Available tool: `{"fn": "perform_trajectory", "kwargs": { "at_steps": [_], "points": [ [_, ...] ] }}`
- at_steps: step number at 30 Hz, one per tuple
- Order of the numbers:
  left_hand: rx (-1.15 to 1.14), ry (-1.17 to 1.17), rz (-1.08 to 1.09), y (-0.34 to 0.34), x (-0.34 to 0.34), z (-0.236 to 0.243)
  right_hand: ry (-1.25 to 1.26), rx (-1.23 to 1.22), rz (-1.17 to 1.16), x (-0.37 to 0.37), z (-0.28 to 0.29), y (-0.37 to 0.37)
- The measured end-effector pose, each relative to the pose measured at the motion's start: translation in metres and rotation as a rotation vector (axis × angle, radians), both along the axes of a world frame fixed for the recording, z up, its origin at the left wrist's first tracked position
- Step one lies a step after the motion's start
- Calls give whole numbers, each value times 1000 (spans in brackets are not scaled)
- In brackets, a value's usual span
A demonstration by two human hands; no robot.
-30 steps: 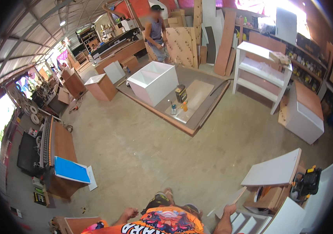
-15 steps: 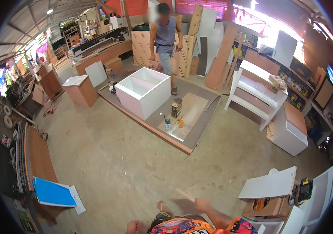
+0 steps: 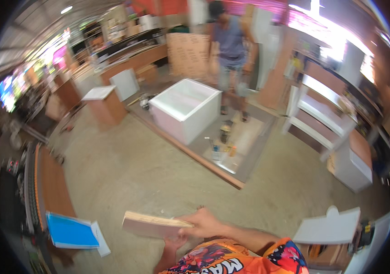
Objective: The person feeds white rectangular panels into an edge banding machine to apply adhesive tape to the edges. They handle the panels one at a time, inspecting the edges after processing, and then place the finished pieces onto a nearby furniture frame.
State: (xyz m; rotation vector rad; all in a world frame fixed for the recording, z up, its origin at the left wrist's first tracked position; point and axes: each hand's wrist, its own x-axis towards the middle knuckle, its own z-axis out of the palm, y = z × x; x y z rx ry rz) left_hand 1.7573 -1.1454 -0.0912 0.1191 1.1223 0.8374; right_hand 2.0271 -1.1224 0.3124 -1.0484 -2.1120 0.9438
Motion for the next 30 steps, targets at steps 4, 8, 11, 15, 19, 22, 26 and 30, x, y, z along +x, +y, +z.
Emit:
{"fn": "perform_trajectory", "kwargs": {
  "at_steps": [4, 8, 11, 15, 19, 22, 26, 30],
  "points": [
    [409, 1770, -738, 93, -36, 57, 271, -107, 41, 23, 7, 101],
    [273, 616, 483, 164, -52, 105, 243, -253, 153, 11, 17, 222],
    [393, -751, 1418, 211, -60, 166, 298, -267, 305, -29, 28, 311],
    [242, -581, 1623, 227, -77, 124, 66, -404, 498, -104, 39, 410],
    [187, -612, 1752, 263, -96, 135, 120, -377, 632, -172, 36, 466],
    [260, -566, 1903, 279, -126, 117, 186, -404, 736, -240, 27, 491],
    [129, -665, 1964, 306, -170, 119, 96, -341, 790, -319, 33, 514],
    [294, -689, 1930, 315, -199, 88, 57, -303, 879, -407, 29, 532]
  ]
}}
